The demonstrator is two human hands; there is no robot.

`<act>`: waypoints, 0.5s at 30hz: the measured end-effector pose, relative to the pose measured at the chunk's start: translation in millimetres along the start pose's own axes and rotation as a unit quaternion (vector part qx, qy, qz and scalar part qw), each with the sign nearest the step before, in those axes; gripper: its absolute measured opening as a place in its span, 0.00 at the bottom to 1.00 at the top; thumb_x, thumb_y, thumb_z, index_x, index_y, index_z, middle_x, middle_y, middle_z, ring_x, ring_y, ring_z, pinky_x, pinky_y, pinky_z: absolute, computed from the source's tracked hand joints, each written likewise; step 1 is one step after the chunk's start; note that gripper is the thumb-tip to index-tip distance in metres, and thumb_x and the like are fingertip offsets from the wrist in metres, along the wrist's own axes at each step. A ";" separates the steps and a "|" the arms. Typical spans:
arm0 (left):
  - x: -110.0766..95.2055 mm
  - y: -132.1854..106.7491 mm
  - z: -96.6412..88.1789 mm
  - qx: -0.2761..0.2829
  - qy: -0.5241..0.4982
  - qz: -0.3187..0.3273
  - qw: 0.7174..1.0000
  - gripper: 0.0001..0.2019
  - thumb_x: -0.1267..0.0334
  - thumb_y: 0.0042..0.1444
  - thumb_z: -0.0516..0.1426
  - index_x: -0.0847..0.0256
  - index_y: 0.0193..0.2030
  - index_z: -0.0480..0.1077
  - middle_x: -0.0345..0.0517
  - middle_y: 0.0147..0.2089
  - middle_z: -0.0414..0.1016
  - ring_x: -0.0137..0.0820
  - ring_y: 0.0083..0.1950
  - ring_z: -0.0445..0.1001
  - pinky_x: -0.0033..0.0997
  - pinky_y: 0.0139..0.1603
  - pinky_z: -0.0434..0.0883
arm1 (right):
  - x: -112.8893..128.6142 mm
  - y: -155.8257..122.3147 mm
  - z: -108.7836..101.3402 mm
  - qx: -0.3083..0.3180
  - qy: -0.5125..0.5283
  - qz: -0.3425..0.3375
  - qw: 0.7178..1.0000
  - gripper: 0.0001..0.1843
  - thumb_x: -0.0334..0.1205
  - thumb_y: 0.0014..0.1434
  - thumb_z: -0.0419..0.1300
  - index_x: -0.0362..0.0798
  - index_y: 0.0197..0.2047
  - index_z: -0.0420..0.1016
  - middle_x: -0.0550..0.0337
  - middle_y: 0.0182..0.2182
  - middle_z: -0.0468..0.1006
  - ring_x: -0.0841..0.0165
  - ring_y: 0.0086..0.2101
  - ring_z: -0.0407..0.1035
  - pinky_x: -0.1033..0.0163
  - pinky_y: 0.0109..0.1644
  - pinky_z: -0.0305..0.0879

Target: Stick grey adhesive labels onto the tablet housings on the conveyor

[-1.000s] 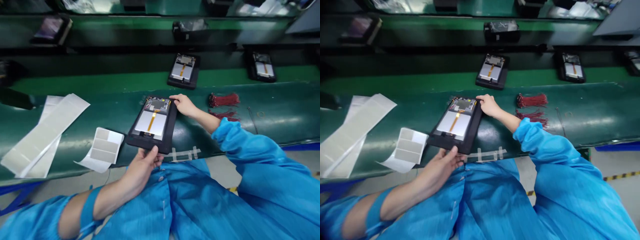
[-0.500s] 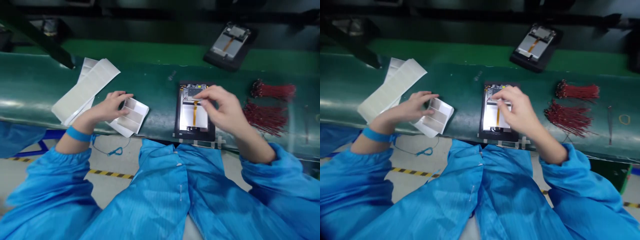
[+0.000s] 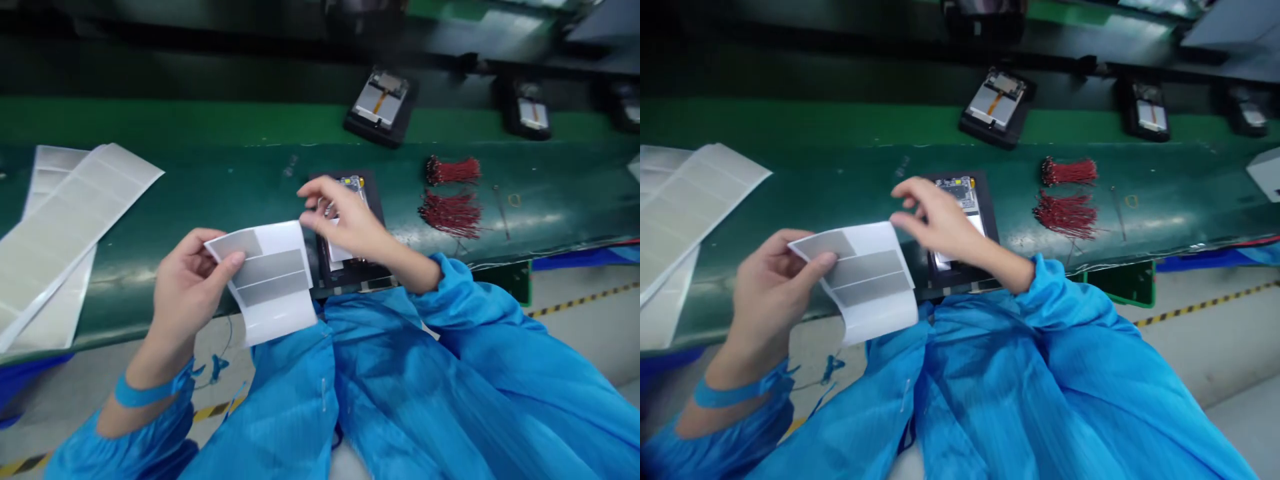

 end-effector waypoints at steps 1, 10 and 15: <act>5.4 -2.2 -0.6 -0.010 0.003 -0.011 1.000 0.15 0.51 0.52 0.73 0.48 0.42 0.77 0.39 0.34 0.75 0.31 0.32 0.69 0.27 0.30 0.67 | -26.6 8.4 -20.6 -0.036 -0.059 0.041 0.997 0.14 0.46 0.72 0.59 0.50 0.54 0.78 0.53 0.46 0.82 0.61 0.44 0.76 0.55 0.54 0.75; 26.7 11.0 -14.0 -0.075 -0.107 -0.055 0.990 0.24 0.60 0.39 0.76 0.60 0.43 0.76 0.42 0.33 0.78 0.27 0.30 0.71 0.20 0.27 0.66 | -192.5 69.3 -149.8 -0.067 -0.406 0.305 0.859 0.21 0.27 0.70 0.52 0.27 0.58 0.79 0.24 0.55 0.80 0.43 0.59 0.74 0.41 0.64 0.66; 11.7 7.6 0.3 -0.088 -0.105 -0.003 0.991 0.23 0.61 0.44 0.77 0.62 0.46 0.77 0.41 0.33 0.79 0.25 0.29 0.73 0.19 0.27 0.68 | -129.4 66.6 -126.5 -0.106 -0.364 0.202 0.903 0.19 0.31 0.72 0.51 0.37 0.55 0.82 0.35 0.57 0.80 0.48 0.59 0.71 0.41 0.66 0.64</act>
Point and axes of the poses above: each hand's wrist, its own y-axis towards the middle knuckle, its own z-axis out of the palm, x = y × z, the point moved 8 cm from there along y, towards the middle knuckle
